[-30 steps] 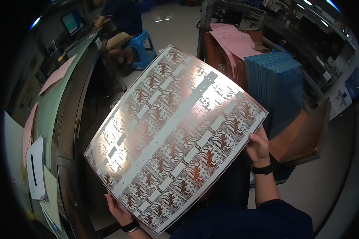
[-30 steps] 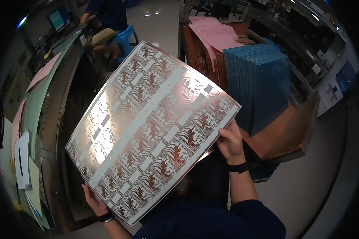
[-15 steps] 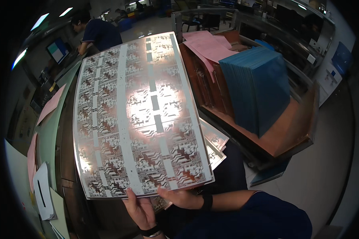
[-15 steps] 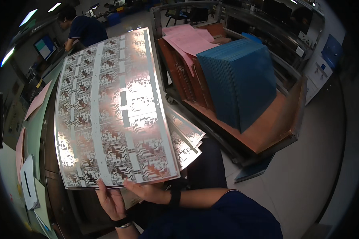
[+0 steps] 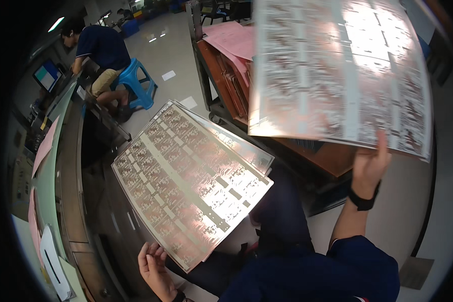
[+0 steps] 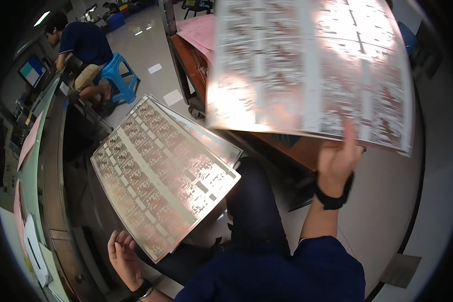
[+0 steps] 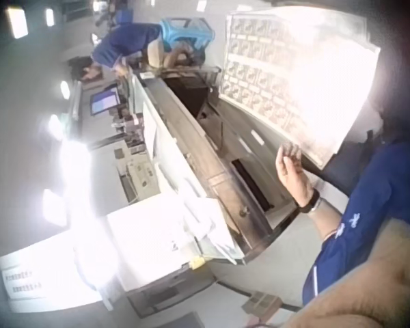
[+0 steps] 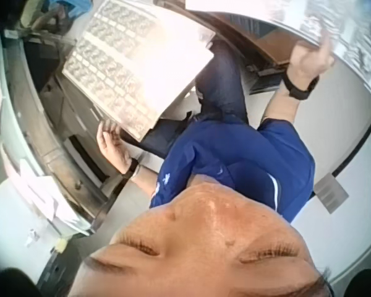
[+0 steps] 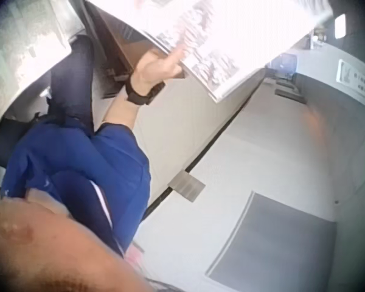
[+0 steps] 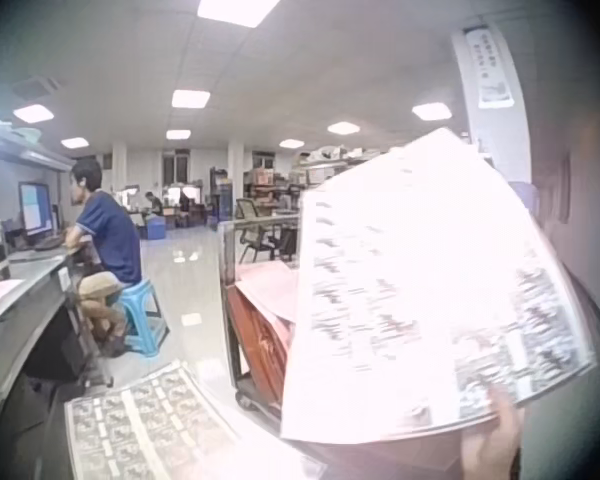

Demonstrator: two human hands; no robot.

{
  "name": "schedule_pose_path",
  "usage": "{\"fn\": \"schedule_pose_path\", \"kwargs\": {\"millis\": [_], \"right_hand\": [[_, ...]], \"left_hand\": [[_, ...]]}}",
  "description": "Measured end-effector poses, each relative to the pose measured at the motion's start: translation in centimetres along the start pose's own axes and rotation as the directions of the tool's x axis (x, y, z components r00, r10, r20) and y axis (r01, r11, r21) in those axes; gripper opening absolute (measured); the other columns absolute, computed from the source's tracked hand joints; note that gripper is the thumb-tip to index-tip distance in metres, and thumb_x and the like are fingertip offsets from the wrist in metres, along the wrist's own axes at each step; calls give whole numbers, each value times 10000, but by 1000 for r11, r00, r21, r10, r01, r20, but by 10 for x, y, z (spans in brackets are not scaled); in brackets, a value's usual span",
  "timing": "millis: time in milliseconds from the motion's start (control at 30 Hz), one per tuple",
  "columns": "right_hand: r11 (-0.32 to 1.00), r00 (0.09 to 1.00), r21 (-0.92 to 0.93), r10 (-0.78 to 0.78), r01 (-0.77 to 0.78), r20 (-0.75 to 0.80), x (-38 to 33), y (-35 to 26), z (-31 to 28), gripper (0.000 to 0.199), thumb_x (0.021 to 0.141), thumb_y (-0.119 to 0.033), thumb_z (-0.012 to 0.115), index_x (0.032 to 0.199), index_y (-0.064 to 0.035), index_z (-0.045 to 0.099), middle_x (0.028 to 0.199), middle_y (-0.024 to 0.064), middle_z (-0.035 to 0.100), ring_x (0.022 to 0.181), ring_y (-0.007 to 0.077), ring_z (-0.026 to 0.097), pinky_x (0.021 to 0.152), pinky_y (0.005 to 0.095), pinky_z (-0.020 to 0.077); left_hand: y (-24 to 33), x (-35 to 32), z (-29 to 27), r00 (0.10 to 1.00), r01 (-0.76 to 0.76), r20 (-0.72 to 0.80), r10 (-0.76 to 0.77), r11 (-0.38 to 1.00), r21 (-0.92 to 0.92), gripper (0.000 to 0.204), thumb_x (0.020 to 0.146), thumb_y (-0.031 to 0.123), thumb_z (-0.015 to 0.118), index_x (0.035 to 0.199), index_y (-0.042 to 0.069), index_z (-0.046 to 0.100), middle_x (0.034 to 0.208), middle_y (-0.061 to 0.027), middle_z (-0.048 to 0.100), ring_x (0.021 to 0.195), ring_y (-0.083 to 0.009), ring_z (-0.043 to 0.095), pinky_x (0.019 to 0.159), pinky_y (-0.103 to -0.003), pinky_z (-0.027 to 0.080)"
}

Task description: Inspecting and sorting reflective metal sheets from a stack in an industrial setting.

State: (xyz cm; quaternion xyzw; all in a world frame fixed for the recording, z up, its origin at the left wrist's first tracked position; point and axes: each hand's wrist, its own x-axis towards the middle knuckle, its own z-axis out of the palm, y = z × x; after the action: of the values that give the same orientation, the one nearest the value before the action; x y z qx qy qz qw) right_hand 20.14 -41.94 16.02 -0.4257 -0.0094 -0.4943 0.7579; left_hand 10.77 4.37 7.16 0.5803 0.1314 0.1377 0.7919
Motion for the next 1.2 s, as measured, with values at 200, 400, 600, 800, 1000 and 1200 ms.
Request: {"fn": "schedule_pose_path", "kwargs": {"millis": [200, 400, 600, 800, 1000, 1200], "right_hand": [[515, 898, -841, -432, 166, -87, 17, -9, -15, 333, 928, -195, 469, 813, 91, 593, 739, 118, 628, 676, 212, 605, 625, 327, 465], [-140, 874, -973, -429, 184, 228, 41, 69, -65, 332, 912, -204, 418, 1132, 29, 506, 784, 282, 596, 745, 429, 593, 625, 492, 445], [43, 964, -969, -118, 243, 236, 25, 125, -66, 520, 906, -219, 475, 1371, -68, 299, 1041, 303, 570, 936, 425, 570, 757, 445, 470], [-214, 935, -912, 134, 351, 329, 1, 196, -133, 649, 872, -432, 504, 1379, -83, 299, 1243, 260, 486, 1125, 403, 487, 934, 414, 397], [-85, 917, -950, 301, 300, 263, 16, 232, -154, 579, 896, -385, 497, 1401, -199, 283, 1310, 186, 449, 1092, 367, 527, 884, 394, 443], [173, 916, -936, 215, 306, 339, 47, 239, -168, 537, 916, -231, 493, 1366, -7, 304, 1388, 237, 329, 1269, 342, 357, 1014, 366, 321]], "left_hand": [[-3, 7, -16, 992, -11, -122, 14, 999, 31, 355, 935, 191, 491, 1234, 5, 453, 1093, -121, 563, 913, -167, 581, 787, -267, 491], [-6, 15, -10, 996, -7, -92, 7, 1000, 1, 333, 937, 169, 481, 1201, -33, 466, 1046, -153, 578, 891, -195, 591, 795, -295, 495], [-12, 12, -27, 996, 32, -88, -29, 999, 26, 369, 933, 176, 491, 1243, -19, 439, 1118, -145, 557, 945, -183, 582, 820, -284, 492], [-30, 15, -33, 950, 96, -311, -24, 971, 219, 302, 933, 155, 491, 1190, -3, 510, 1157, -120, 548, 1060, -177, 520, 904, -299, 422], [-39, 8, -36, 920, 256, -360, -157, 935, 246, 337, 920, 134, 507, 1231, 8, 479, 1123, -100, 563, 918, -136, 557, 777, -249, 469], [-42, 16, -34, 925, 319, -283, -254, 923, 217, 403, 918, 145, 515, 1284, 5, 421, 963, -60, 614, 740, -66, 554, 625, -190, 467]]}}
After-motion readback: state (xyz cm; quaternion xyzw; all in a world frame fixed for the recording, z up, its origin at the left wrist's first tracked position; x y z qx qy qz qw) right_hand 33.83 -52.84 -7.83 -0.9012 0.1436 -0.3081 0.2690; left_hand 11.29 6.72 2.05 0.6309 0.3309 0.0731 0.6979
